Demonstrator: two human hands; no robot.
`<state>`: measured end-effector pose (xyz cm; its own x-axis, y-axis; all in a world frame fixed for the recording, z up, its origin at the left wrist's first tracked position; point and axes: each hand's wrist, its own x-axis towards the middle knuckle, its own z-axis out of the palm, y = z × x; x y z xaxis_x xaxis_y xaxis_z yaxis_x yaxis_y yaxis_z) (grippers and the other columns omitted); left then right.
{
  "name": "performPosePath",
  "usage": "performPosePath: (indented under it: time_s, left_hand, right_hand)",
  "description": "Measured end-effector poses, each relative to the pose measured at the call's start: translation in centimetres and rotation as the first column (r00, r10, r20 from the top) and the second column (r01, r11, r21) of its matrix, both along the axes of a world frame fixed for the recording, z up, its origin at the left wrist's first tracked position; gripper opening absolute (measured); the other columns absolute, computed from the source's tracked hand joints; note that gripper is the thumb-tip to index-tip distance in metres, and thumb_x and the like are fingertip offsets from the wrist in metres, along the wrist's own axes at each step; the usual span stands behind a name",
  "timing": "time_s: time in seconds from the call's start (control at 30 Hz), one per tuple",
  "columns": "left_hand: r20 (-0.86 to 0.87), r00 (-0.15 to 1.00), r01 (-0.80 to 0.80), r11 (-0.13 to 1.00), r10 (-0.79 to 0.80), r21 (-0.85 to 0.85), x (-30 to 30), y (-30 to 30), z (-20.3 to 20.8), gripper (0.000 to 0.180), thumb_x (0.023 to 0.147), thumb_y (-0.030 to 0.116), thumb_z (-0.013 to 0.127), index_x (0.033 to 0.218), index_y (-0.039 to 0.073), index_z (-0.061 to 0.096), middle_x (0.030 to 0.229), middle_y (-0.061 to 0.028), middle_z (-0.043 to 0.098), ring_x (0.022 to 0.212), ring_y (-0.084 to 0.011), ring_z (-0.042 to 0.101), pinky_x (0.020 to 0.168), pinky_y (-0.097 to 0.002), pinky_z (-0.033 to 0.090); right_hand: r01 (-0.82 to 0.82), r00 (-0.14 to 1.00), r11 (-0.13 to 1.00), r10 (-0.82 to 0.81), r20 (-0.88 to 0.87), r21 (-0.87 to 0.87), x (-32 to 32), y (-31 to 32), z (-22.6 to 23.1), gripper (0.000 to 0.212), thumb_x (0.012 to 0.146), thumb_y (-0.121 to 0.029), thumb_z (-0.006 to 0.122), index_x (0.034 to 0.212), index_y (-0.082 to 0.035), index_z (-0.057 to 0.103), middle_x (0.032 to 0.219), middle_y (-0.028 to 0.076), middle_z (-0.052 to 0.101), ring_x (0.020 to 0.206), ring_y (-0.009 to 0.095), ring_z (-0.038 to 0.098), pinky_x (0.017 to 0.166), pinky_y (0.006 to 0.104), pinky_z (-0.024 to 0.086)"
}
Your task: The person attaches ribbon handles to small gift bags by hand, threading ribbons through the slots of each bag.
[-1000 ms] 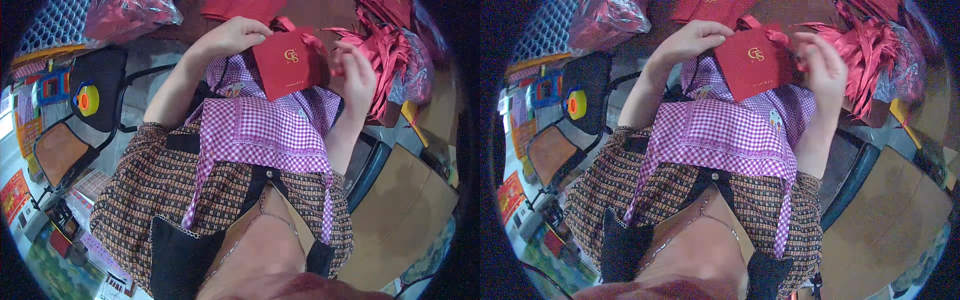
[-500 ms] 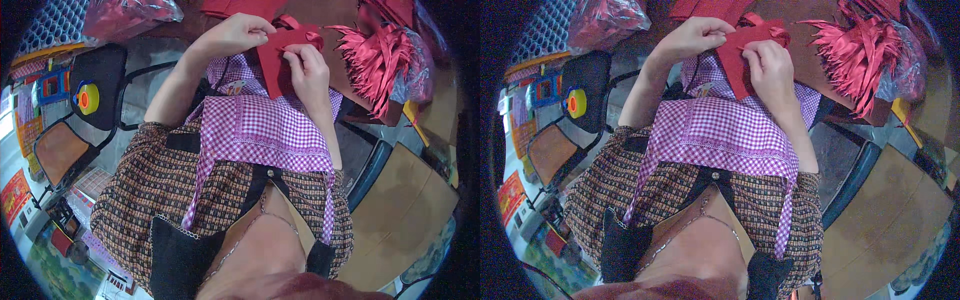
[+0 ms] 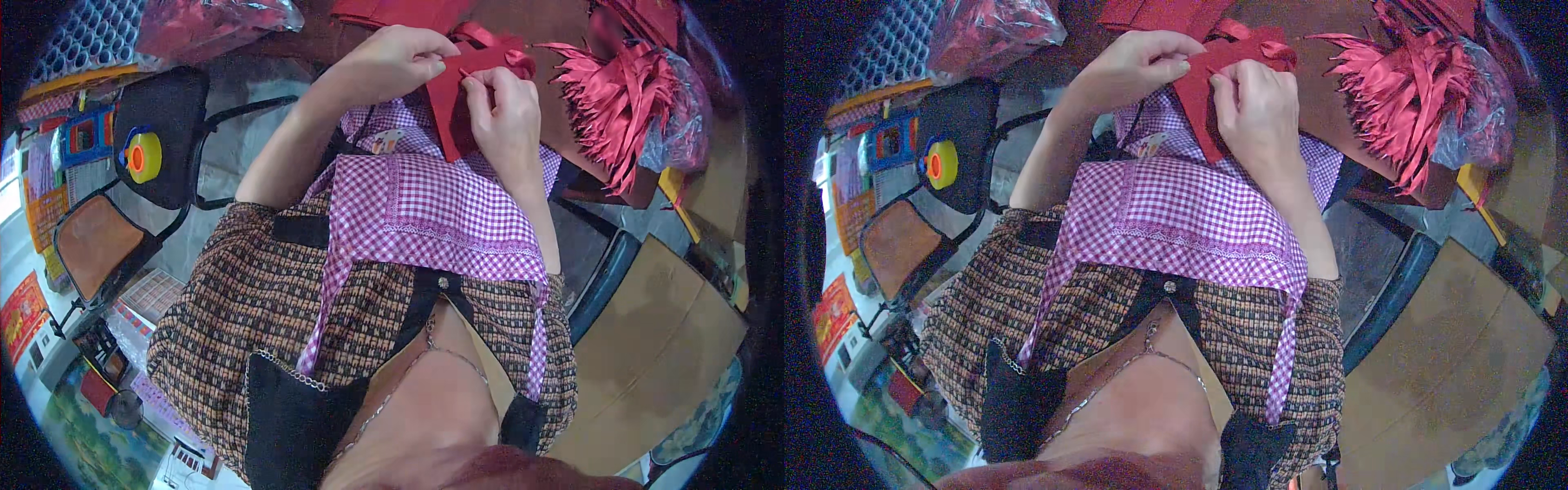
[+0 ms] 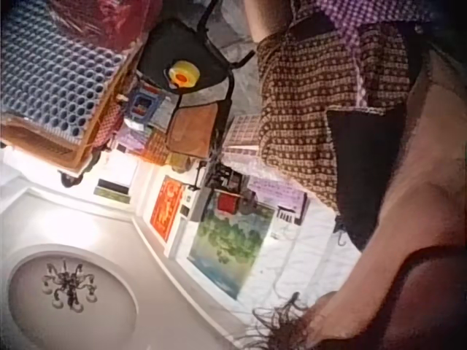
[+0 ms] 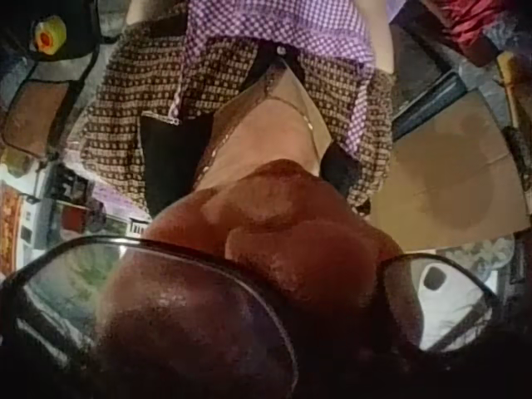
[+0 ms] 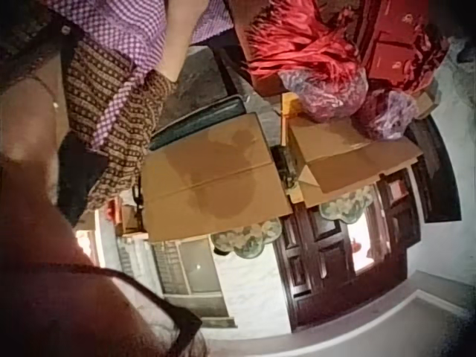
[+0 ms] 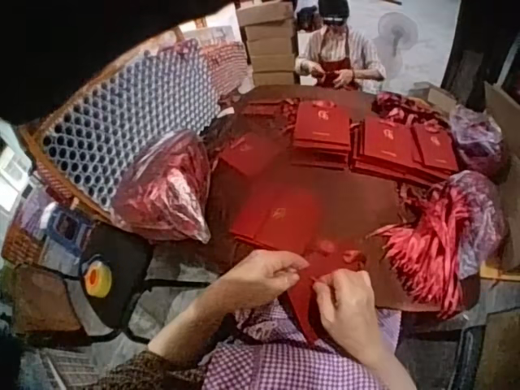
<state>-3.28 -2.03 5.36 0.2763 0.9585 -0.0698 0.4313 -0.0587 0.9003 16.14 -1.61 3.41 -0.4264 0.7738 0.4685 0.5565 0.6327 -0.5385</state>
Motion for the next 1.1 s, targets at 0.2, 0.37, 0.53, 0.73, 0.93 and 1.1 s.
performPosePath:
  time_s: [0.2,0.37,0.53,0.73,0.93,1.1]
  left_hand:
    - [-0.073,0.997,0.012,0.999,-0.009,0.040,0.2,-0.3,0.9,0.028,0.085,0.011,0.056,0.109,-0.002,0.061,0.080,-0.0006,0.060,0.074,-0.0053,0.053,0.065,-0.0209,0.044]
    - [-0.095,0.995,-0.002,0.992,0.014,0.123,0.3,-0.4,0.9,0.026,0.083,0.014,0.055,0.103,-0.001,0.063,0.086,-0.0162,0.066,0.078,-0.0212,0.065,0.070,-0.0319,0.050]
    - [-0.130,0.992,0.014,0.989,0.006,0.149,0.4,-0.4,0.9,0.026,0.083,0.013,0.056,0.104,-0.001,0.062,0.088,-0.0136,0.067,0.079,-0.0169,0.063,0.071,-0.0290,0.050]
    - [-0.150,0.989,0.032,0.969,0.005,0.243,0.7,-0.8,1.1,0.024,0.083,0.010,0.058,0.104,-0.001,0.063,0.089,-0.0125,0.067,0.079,-0.0151,0.064,0.071,-0.0280,0.051]
    - [-0.207,0.978,0.074,0.929,0.003,0.363,1.0,-1.2,1.5,0.022,0.083,0.009,0.057,0.102,-0.001,0.063,0.089,-0.0142,0.067,0.080,-0.0185,0.066,0.072,-0.0297,0.051]
    - [-0.159,0.987,0.033,0.962,0.011,0.272,1.0,-1.1,1.6,0.024,0.083,0.010,0.057,0.103,-0.001,0.063,0.087,-0.0137,0.067,0.078,-0.0167,0.065,0.071,-0.0286,0.051]
  right_hand:
    - [0.023,0.999,1.000,-0.023,0.025,-0.019,-0.1,-0.5,0.8,0.011,0.078,-0.012,0.065,0.079,-0.002,0.060,0.078,0.011,0.065,0.072,0.030,0.057,0.069,0.0397,0.045]
    - [0.014,0.999,1.000,-0.014,0.029,-0.005,-0.2,-0.9,1.2,0.011,0.078,-0.012,0.065,0.079,-0.002,0.059,0.077,0.010,0.064,0.072,0.030,0.056,0.068,0.0396,0.045]
    - [0.011,0.999,1.000,-0.011,0.034,0.006,-0.3,-0.9,1.2,0.011,0.078,-0.012,0.065,0.078,-0.002,0.059,0.075,0.010,0.063,0.071,0.031,0.056,0.067,0.0398,0.045]
    - [0.037,0.999,0.996,-0.034,0.035,-0.083,-0.6,-1.3,2.1,0.011,0.078,-0.011,0.064,0.077,-0.002,0.059,0.075,0.012,0.062,0.071,0.031,0.057,0.068,0.0402,0.046]
    - [0.083,0.994,0.992,-0.076,0.077,-0.099,-0.8,-1.6,2.4,0.011,0.078,-0.012,0.064,0.077,-0.001,0.059,0.074,0.015,0.062,0.070,0.033,0.058,0.067,0.0413,0.047]
    - [0.064,0.996,0.998,-0.062,0.062,-0.030,-0.9,-1.7,2.1,0.012,0.078,-0.011,0.064,0.077,-0.001,0.059,0.073,0.015,0.063,0.070,0.033,0.058,0.066,0.0408,0.047]
